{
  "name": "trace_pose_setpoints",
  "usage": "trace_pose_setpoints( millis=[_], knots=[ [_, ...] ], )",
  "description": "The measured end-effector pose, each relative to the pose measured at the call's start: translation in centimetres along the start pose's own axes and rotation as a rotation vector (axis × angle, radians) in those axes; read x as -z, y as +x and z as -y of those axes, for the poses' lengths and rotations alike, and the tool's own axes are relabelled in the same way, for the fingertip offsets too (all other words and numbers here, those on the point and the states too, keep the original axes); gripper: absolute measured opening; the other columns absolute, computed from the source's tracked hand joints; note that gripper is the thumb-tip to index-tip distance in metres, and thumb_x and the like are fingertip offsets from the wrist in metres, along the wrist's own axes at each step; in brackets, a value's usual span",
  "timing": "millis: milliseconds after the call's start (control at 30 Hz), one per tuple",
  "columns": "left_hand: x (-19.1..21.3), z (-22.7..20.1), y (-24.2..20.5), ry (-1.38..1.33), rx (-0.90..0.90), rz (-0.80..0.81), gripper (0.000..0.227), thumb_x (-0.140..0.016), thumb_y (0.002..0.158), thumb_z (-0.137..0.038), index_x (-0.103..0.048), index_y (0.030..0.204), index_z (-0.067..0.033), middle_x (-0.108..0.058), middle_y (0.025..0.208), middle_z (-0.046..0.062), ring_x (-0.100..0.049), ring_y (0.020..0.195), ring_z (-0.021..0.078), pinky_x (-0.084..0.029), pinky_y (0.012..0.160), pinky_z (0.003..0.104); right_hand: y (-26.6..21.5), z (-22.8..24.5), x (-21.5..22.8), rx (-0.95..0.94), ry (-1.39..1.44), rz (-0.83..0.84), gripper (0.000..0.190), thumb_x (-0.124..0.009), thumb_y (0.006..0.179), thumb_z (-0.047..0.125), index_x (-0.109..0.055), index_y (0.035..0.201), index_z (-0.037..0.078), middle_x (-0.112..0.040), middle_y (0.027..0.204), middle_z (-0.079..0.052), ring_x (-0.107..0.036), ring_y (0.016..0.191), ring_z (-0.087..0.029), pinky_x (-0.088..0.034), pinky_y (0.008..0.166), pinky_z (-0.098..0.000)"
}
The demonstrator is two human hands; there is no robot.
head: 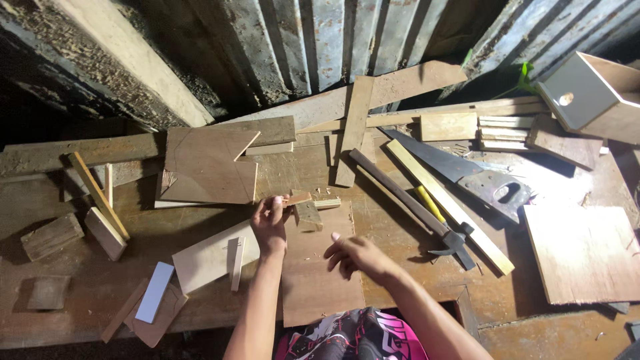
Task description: The person assembles a small wooden structure by aligning pieces and hammering nails into place. They repeatedly reposition the components, tap them with a hammer, and adjust the alignment to secure the joints.
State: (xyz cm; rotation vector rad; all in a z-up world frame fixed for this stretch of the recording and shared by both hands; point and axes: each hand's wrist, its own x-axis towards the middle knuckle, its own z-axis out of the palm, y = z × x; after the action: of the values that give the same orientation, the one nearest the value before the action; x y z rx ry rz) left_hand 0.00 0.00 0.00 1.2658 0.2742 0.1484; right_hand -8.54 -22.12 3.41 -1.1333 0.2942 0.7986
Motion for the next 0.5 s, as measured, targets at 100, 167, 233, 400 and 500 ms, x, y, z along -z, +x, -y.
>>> trace_pose_setpoints(
  millis=[100,167,233,400,500],
  knots=[
    [0.1,0.6,-0.7,-0.053,0.080,-0.055,0.011,-0.063,0.102,-0.015,-0.066,0.104,-0.0050,-0.073,0.104,0.006,-0.068,0.095,0.0153,-0.060,0.085,0.035,-0.8,-0.8,-2.0,-0.034,0.248,0.118,0.069,-0.040,0.097,0.061,-0.070,0.114,0.001,-0.078,0.097,-0.014,-0.071,0.071,-0.019,-0.055,0.062,-0.0298],
    [0.3,1.2,-1.8,-0.128,0.081,-0.011,0.012,-0.061,0.102,-0.017,-0.065,0.105,-0.0059,-0.071,0.106,0.006,-0.070,0.102,0.0156,-0.062,0.092,0.035,-1.3,-1.4,-3.2,-0.028,0.416,0.159,0.069,-0.037,0.094,0.062,-0.068,0.117,0.004,-0.078,0.103,-0.013,-0.075,0.079,-0.021,-0.058,0.068,-0.0310],
    [0.3,2.1,-3.3,-0.158,0.070,0.030,0.012,-0.062,0.102,-0.016,-0.065,0.105,-0.0043,-0.070,0.107,0.008,-0.069,0.102,0.0184,-0.061,0.092,0.038,-1.6,-1.9,-4.2,0.009,0.541,0.160,0.064,-0.040,0.093,0.060,-0.064,0.120,0.006,-0.076,0.105,-0.015,-0.077,0.088,-0.024,-0.060,0.076,-0.0349],
    [1.4,3.1,-6.6,0.014,0.033,0.163,0.012,-0.058,0.102,-0.011,-0.068,0.105,-0.0037,-0.072,0.109,0.014,-0.072,0.104,0.0253,-0.062,0.095,0.043,-2.1,-3.9,-4.8,0.122,0.477,0.022,0.039,-0.058,0.100,0.027,-0.063,0.124,-0.004,-0.076,0.112,-0.017,-0.075,0.097,-0.025,-0.059,0.085,-0.0373],
    [2.2,2.0,-8.3,0.172,-0.124,0.361,0.015,-0.059,0.098,-0.006,-0.069,0.108,-0.0044,-0.073,0.115,0.014,-0.071,0.108,0.0261,-0.059,0.099,0.042,-3.3,-4.9,-3.5,0.124,0.276,-0.034,0.034,-0.061,0.097,0.019,-0.064,0.122,-0.004,-0.077,0.110,-0.017,-0.076,0.097,-0.025,-0.060,0.085,-0.0364]
  ],
)
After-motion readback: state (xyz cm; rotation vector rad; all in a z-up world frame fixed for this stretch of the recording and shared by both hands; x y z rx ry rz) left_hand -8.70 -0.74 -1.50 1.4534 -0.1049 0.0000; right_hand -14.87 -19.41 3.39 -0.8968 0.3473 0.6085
